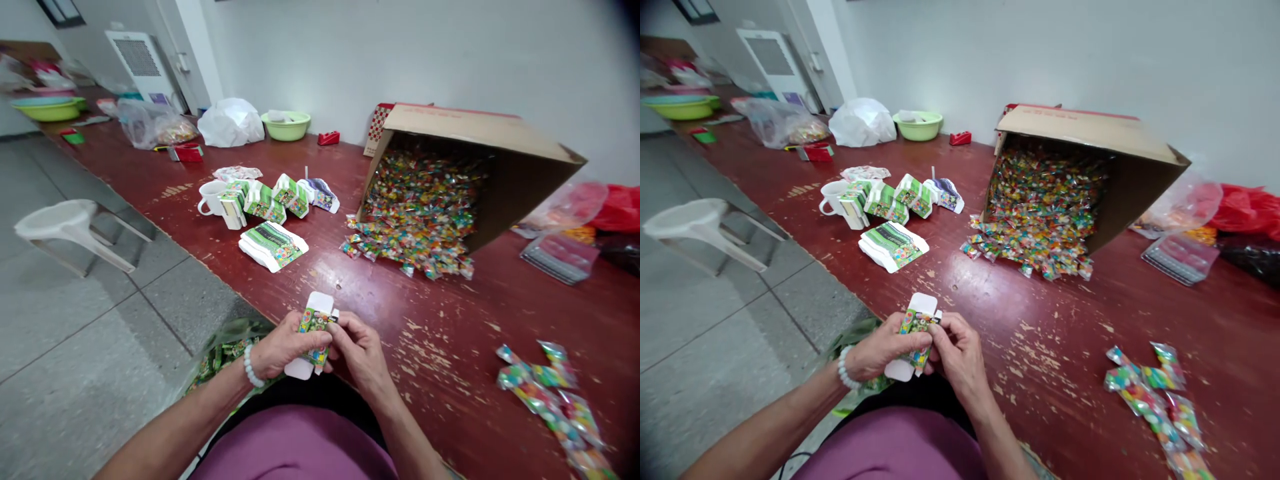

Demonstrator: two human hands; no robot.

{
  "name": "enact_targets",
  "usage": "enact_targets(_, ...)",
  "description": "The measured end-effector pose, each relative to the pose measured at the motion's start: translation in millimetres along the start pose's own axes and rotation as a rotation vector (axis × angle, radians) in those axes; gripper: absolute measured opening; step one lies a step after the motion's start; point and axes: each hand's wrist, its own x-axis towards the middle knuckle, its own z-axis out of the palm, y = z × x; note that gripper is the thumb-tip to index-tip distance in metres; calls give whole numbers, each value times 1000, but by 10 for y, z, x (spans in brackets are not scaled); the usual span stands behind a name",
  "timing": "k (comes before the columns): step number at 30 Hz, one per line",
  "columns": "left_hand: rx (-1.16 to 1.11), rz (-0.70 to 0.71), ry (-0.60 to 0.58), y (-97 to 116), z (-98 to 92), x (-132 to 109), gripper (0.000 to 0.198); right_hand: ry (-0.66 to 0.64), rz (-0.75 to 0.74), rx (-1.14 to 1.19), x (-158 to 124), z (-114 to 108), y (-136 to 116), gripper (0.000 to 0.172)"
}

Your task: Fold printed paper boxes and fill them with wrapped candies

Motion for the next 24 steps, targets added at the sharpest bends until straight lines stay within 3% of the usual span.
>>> enact_targets(3, 89, 97, 70, -47, 25, 13, 35, 83, 1, -44, 27, -54, -21, 30)
enact_targets(6, 153, 207, 244, -71, 38, -9, 44, 78, 14, -93, 49, -106, -83, 28)
enact_targets(8, 167, 261, 359, -92, 56, -35, 57, 68, 51, -20, 57, -89, -92, 22)
enact_targets(10, 184, 297, 414, -119, 79, -55, 64, 105, 88, 128, 57, -32, -65, 33)
enact_targets(12, 187, 321, 413, -138, 96, -63, 65, 159, 85, 249, 49, 34, -23, 43)
enact_targets(15, 182, 314, 366, -133, 84, -58, 60, 158, 41, 313, 32, 76, 16, 36)
enact_targets(19, 180, 288, 284, -73, 29, -52, 41, 115, 65, 247, 45, -27, 16, 23)
enact_targets(24, 324, 282, 243, 2, -1, -65, 27, -17, 160, 264, 134, -184, -7, 20)
